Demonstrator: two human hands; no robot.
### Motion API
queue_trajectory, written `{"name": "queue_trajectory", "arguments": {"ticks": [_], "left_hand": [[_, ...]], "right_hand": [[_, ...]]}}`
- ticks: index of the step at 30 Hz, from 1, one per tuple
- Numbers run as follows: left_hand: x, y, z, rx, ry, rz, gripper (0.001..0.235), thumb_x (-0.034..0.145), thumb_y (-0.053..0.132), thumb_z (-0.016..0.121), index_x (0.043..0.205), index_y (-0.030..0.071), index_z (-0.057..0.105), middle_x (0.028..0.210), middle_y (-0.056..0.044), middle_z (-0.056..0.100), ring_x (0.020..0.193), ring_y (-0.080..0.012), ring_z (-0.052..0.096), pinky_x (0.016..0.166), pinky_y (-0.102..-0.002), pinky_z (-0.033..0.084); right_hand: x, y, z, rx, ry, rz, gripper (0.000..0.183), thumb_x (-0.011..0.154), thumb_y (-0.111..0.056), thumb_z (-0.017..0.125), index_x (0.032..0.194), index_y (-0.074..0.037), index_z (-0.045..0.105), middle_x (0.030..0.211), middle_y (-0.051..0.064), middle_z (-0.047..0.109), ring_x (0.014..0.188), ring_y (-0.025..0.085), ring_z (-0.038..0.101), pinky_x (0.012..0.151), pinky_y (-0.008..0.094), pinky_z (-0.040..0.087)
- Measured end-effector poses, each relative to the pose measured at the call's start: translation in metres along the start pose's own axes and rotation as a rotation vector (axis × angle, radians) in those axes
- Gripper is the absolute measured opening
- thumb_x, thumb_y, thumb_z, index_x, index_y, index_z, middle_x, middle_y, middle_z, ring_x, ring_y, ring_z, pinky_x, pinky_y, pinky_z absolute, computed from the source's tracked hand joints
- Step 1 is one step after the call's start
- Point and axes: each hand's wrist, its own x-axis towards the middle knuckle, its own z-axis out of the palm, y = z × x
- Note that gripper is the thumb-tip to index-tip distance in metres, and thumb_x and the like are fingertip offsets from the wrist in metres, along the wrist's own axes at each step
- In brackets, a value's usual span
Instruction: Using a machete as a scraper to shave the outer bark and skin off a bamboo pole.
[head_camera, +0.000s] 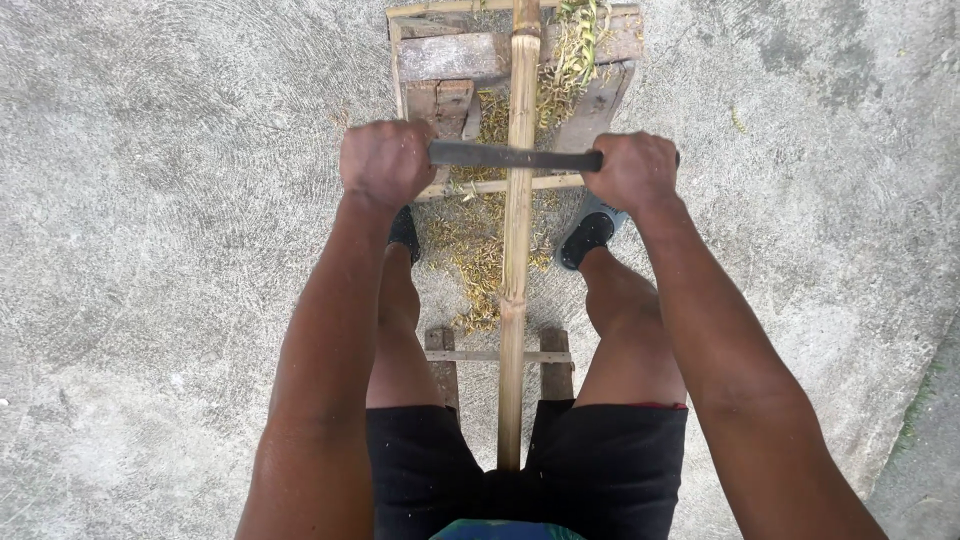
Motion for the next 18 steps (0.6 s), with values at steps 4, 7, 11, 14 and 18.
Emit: {"name": "queue_trajectory", "arguments": {"ticks": [4,7,11,14,18], "left_hand": [[-0.049,0.014,0.035,-0.026,0.104,0.029,0.022,0.102,0.026,0.057,0.09,0.019,0.074,0.064,0.0,0.066,0.049,-0.0085,0.06,0.035,-0.03,0.044],[-0.086,0.021,0.055,-0.028,0.134,0.044,0.024,0.104,0.03,0.059,0.089,0.019,0.074,0.065,0.0,0.067,0.048,-0.0088,0.062,0.037,-0.033,0.048],[-0.106,0.022,0.061,-0.096,0.213,0.085,0.014,0.09,0.032,0.067,0.094,0.022,0.075,0.068,0.0,0.071,0.051,-0.0129,0.065,0.042,-0.035,0.053],[-0.092,0.018,0.056,-0.111,0.114,0.07,0.015,0.09,0.031,0.068,0.1,0.023,0.076,0.069,0.0,0.072,0.052,-0.0143,0.067,0.043,-0.036,0.055],[-0.055,0.009,0.026,-0.023,0.046,0.065,0.014,0.098,0.032,0.066,0.099,0.023,0.075,0.075,0.0,0.072,0.058,-0.0144,0.069,0.048,-0.036,0.056]], "right_hand": [[-0.054,0.0,0.021,0.057,0.026,-0.012,0.016,0.088,-0.032,0.07,0.087,-0.02,0.08,0.074,0.005,0.074,0.072,0.024,0.071,0.078,0.046,0.051],[-0.094,-0.006,0.035,0.043,-0.02,-0.001,0.018,0.084,-0.036,0.073,0.093,-0.022,0.079,0.076,0.006,0.074,0.076,0.025,0.072,0.08,0.046,0.052],[-0.116,-0.011,0.046,0.082,-0.031,0.02,0.019,0.086,-0.036,0.072,0.094,-0.021,0.079,0.084,0.007,0.076,0.081,0.027,0.073,0.082,0.044,0.055],[-0.106,-0.013,0.038,0.112,-0.028,0.027,0.019,0.085,-0.035,0.072,0.097,-0.022,0.08,0.087,0.008,0.077,0.084,0.029,0.074,0.084,0.045,0.055],[-0.07,-0.01,0.026,0.092,-0.037,0.045,0.021,0.084,-0.035,0.073,0.098,-0.022,0.08,0.088,0.01,0.076,0.088,0.031,0.073,0.086,0.047,0.053]]}}
